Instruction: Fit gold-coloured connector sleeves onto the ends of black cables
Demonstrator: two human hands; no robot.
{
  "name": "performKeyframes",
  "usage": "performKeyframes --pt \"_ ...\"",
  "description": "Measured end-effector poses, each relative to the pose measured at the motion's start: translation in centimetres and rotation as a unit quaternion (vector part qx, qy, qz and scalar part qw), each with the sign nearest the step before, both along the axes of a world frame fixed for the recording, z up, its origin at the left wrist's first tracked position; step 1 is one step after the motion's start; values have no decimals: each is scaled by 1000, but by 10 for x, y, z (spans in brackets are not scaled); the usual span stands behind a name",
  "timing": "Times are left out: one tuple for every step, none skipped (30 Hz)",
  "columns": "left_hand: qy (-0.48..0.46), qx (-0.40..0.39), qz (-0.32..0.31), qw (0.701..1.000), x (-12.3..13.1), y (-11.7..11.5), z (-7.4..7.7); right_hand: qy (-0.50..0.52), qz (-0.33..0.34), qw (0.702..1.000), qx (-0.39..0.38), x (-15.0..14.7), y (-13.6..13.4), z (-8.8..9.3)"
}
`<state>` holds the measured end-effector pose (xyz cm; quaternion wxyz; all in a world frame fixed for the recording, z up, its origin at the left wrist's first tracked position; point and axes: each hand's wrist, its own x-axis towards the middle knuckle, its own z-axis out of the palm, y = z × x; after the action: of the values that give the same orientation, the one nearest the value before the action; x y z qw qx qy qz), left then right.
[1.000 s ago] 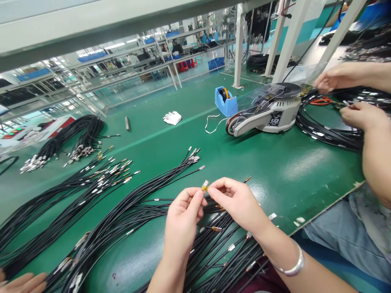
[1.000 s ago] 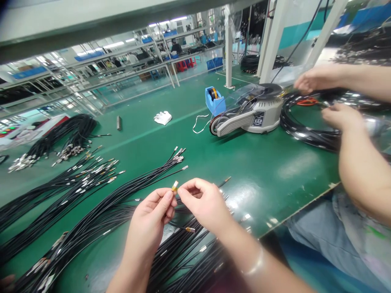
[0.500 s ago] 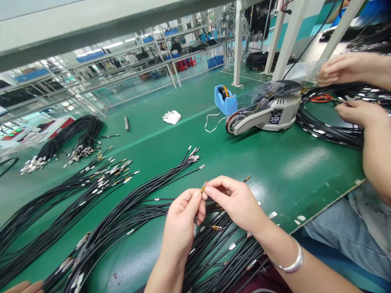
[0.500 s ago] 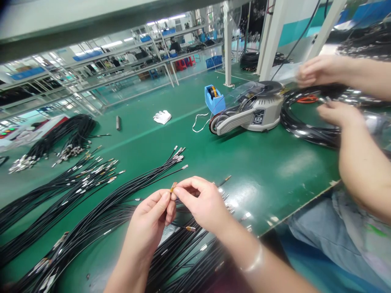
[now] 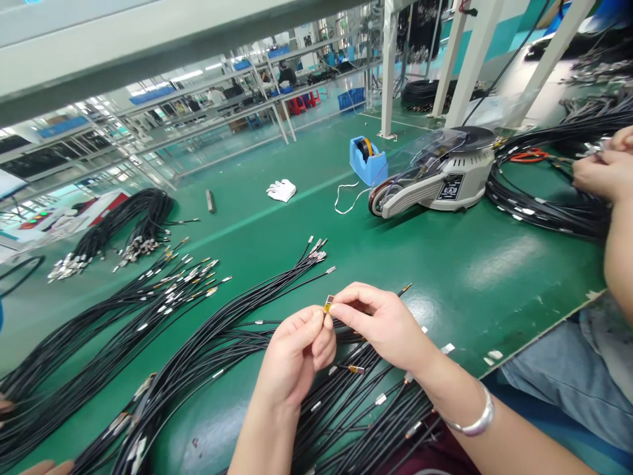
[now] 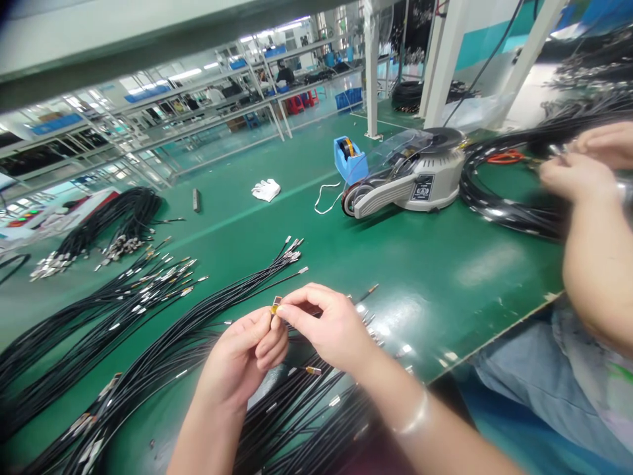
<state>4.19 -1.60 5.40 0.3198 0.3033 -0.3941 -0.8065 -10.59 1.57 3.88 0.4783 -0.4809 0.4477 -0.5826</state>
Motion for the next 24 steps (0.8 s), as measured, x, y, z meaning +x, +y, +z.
performKeyframes --pt "17 8 -15 1000 2 -1 -1 -3 7 1000 -12 -1 -1 -1" --pt "34 16 -31 999 3 -3 -1 -7 14 1000 -24 -1 -2 -1" --pt "50 25 -50 997 5 -4 -2 -9 22 999 -36 -2 -3 -1" --pt "66 33 -71 995 6 -5 -3 -9 29 998 -49 -3 -3 -2" --pt "82 41 -94 991 8 -6 -3 -6 35 997 -62 -4 -4 -2" --pt "97 48 -116 987 9 -8 -4 0 38 996 -75 -4 -5 -2" --pt "110 56 -136 983 10 -9 -4 5 41 995 -89 -4 -5 -2" --pt "118 62 -155 979 11 -9 -4 11 45 994 -101 -4 -6 -2" --pt "122 66 -172 975 12 -10 -5 13 49 993 -107 -3 -6 -2" --pt "121 70 -187 972 13 -11 -5 9 55 993 -106 -3 -7 -2" --pt "115 72 -200 970 14 -11 -5 2 62 993 -100 -3 -7 -2" --pt "108 74 -212 969 15 -11 -5 -6 71 993 -89 -3 -8 -2" --pt "105 76 -222 966 16 -10 -5 -10 80 994 -76 -5 -9 -2" --pt "100 74 -225 966 16 -10 -4 -6 87 994 -63 -7 -10 -2" --pt "85 59 -214 971 15 -9 -4 9 89 995 -53 -11 -11 -2" --pt "52 27 -188 980 14 -7 -3 35 89 995 -41 -15 -11 -2" --pt "1 -21 -146 989 12 -5 -1 66 87 994 -28 -21 -11 -2" --pt "-66 -82 -94 990 10 -3 0 95 81 992 -11 -28 -9 -2" --pt "-138 -150 -38 978 7 0 1 114 72 991 9 -35 -7 -3" --pt "-204 -218 12 954 4 4 2 120 60 991 29 -42 -4 -4" --pt "-253 -281 49 925 0 8 3 112 47 991 50 -47 0 -6" --pt "-287 -342 71 892 -3 11 3 91 32 993 66 -52 5 -7" --pt "-308 -402 83 858 -6 14 2 65 17 995 79 -56 11 -8" --pt "-320 -462 90 823 -8 17 1 41 7 995 87 -57 16 -8"
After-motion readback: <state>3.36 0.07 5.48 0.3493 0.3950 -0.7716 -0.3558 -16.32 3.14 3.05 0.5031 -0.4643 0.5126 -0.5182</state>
